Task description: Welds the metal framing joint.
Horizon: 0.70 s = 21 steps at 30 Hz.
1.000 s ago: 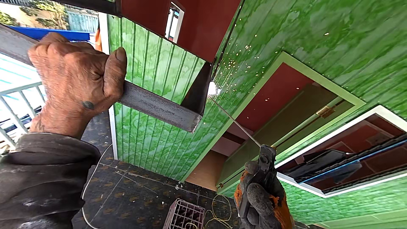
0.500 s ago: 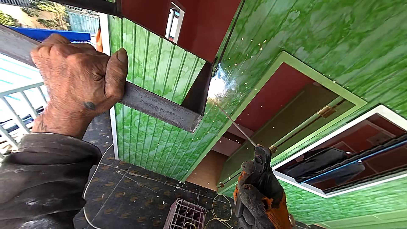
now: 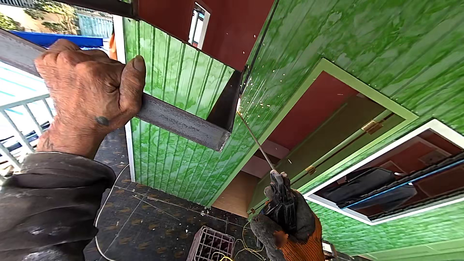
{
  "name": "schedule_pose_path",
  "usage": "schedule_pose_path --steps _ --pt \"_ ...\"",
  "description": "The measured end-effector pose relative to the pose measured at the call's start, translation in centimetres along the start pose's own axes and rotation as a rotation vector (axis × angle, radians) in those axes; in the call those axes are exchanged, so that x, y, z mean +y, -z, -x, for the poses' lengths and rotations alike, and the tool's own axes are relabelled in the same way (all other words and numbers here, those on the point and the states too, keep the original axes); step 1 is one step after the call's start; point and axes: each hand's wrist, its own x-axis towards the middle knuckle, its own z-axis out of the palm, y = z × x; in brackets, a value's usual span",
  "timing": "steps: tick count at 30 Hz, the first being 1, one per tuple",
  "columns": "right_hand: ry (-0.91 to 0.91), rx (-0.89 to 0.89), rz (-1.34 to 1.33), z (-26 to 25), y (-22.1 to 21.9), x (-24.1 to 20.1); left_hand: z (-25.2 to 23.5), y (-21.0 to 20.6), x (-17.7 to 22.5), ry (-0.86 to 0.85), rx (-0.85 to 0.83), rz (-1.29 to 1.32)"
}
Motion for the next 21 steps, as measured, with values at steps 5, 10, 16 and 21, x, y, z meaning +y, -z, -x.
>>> schedule_pose_path --steps 5,10,16,21 --pt "-0.042 -0.008 -0.058 -0.01 -0.23 -0.32 -0.07 0.12 0.2 0.006 -0.006 0.003" --pt "-0.064 0.009 -0.07 0.0 -0.14 -0.34 -0.16 0.27 0.42 0.005 -0.008 0.001" --pt "-0.063 0.02 -0.079 -0.09 0.09 0.03 -0.09 0.19 0.28 0.001 -0.004 -0.002" --pt "-0.019 0.033 -0.149 0.29 0.64 -0.27 -0.18 0.3 0.37 0.002 -0.016 -0.002"
